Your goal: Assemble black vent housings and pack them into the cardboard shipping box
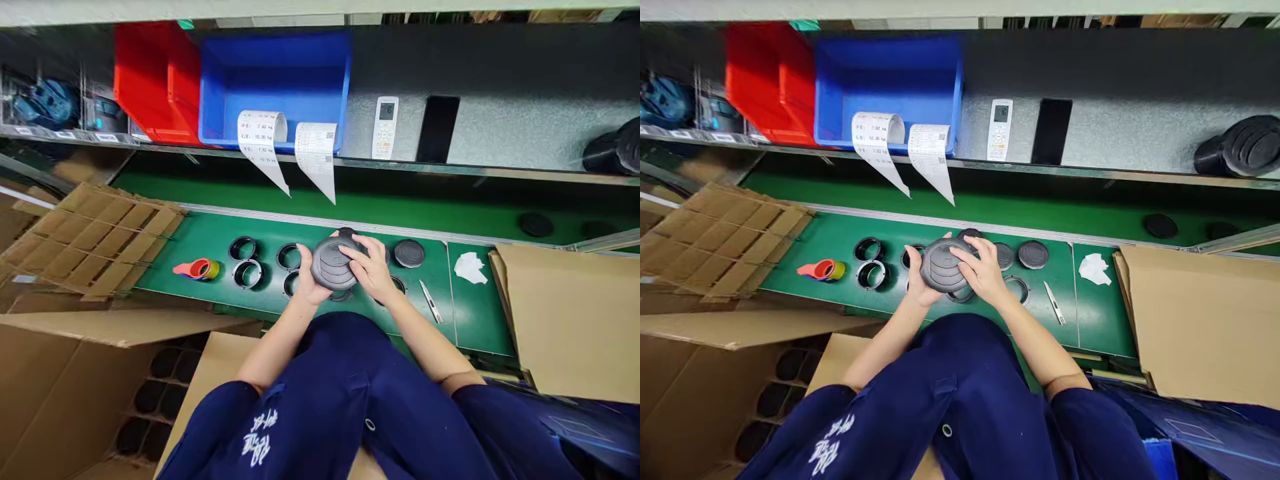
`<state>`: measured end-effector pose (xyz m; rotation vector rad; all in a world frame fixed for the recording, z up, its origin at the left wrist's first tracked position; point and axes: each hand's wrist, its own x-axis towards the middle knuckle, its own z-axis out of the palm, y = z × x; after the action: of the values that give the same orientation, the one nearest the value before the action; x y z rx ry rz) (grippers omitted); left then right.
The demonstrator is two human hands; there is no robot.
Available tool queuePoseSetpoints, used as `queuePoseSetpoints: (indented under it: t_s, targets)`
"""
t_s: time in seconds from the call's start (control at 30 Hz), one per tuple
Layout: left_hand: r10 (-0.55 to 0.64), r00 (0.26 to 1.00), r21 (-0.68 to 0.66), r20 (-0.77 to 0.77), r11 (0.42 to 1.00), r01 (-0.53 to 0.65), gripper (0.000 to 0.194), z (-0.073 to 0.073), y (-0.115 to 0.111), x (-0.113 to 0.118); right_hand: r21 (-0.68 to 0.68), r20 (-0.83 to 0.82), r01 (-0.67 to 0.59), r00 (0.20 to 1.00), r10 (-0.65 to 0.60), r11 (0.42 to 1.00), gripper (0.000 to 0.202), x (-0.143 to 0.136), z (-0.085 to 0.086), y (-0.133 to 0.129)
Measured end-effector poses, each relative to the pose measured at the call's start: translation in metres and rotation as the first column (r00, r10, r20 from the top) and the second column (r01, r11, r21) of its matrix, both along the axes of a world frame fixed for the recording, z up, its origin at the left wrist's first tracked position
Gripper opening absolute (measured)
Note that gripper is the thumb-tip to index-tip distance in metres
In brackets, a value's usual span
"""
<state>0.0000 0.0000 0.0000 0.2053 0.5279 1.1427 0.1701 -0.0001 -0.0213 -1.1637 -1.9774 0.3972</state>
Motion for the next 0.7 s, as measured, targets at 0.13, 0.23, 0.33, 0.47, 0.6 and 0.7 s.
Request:
queuePoseSetpoints:
  t_s: [0.13,0.23,0.33,0.47,0.6,0.7]
  targets:
    - [-0.124,0.992,0.003,0.006,0.992,0.124,0.079,-0.003,-0.009,-0.001,-0.039,0.007,0.0,1.0,0.0,0.999,0.047,0.005,0.003,-0.009]
    - [-0.223,0.975,-0.009,0.023,0.975,0.223,0.083,-0.002,-0.014,0.0,-0.098,-0.034,-0.047,0.998,0.044,0.994,0.052,0.009,0.01,-0.014]
    - [-0.22,0.974,-0.02,0.043,0.975,0.221,0.085,0.001,-0.017,0.003,-0.181,-0.138,-0.059,0.99,0.034,0.982,0.059,0.013,0.02,-0.019]
    - [-0.235,0.971,-0.022,0.043,0.972,0.236,0.087,0.003,-0.019,0.004,-0.254,-0.275,-0.074,0.961,0.001,0.964,0.063,0.015,0.028,-0.025]
    - [-0.227,0.974,-0.079,0.018,0.971,0.227,0.086,0.0,-0.02,0.004,-0.287,-0.312,-0.058,0.949,-0.036,0.956,0.064,0.016,0.022,-0.031]
    - [-0.212,0.977,-0.116,0.005,0.971,0.211,0.083,-0.003,-0.021,0.006,-0.291,-0.296,-0.045,0.954,-0.045,0.956,0.063,0.018,0.014,-0.035]
